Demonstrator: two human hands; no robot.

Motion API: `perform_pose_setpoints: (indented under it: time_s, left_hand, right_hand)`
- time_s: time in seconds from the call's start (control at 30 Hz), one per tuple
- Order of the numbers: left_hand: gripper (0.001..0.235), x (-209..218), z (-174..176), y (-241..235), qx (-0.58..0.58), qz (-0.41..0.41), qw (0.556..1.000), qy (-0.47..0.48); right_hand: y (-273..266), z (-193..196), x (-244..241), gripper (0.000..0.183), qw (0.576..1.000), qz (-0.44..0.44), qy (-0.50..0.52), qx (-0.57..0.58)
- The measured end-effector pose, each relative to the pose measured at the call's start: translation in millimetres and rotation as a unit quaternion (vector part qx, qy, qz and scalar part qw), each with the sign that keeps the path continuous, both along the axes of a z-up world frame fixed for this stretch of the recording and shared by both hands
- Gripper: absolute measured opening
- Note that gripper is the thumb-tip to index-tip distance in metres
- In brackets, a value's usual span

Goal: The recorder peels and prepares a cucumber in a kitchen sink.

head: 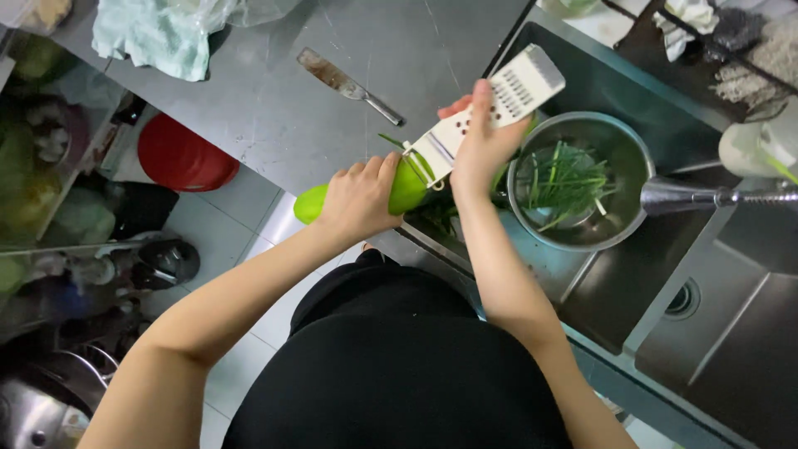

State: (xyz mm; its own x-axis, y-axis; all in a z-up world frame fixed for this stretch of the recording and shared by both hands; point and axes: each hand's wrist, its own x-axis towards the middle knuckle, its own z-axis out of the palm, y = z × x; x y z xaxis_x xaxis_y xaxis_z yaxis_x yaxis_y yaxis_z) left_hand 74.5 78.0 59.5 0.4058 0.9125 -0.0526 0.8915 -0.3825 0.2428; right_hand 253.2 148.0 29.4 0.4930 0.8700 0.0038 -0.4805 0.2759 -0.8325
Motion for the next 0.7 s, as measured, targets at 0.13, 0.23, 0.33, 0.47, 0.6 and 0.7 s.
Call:
perform_pose_setpoints:
  time_s: [0.13,0.23,0.33,0.47,0.6,0.7]
  left_hand:
    - [0.093,-6,17,-8,0.004,-0.047,0.998,0.032]
    - [0.097,-10,28,-9,-0.048,-0.058,0.995,0.06]
    - [0.104,-46,38,-25,-0.034,-0.069,0.994,0.079]
    - [0.096,-71,40,-29,-0.086,-0.025,0.992,0.09]
    - [0.094,-64,40,-31,-0.163,0.058,0.979,0.111]
    - [0.093,-51,35,-29,-0.144,0.074,0.984,0.068]
  right_hand:
    - [11,-43,25,0.031,0.999,-0.013,-0.017,-0.032]
    - [28,-106,55,0.044,0.995,-0.074,-0.073,0.006]
    - [54,-192,184,0.044,0.826,-0.285,-0.468,0.133]
    - [48,-152,203,0.052,0.982,-0.1,-0.12,-0.108]
    - [21,-66,113,0.04,0.991,0.091,-0.093,-0.022]
    - [-4,-9,40,0.034,0.994,0.108,-0.011,-0.02]
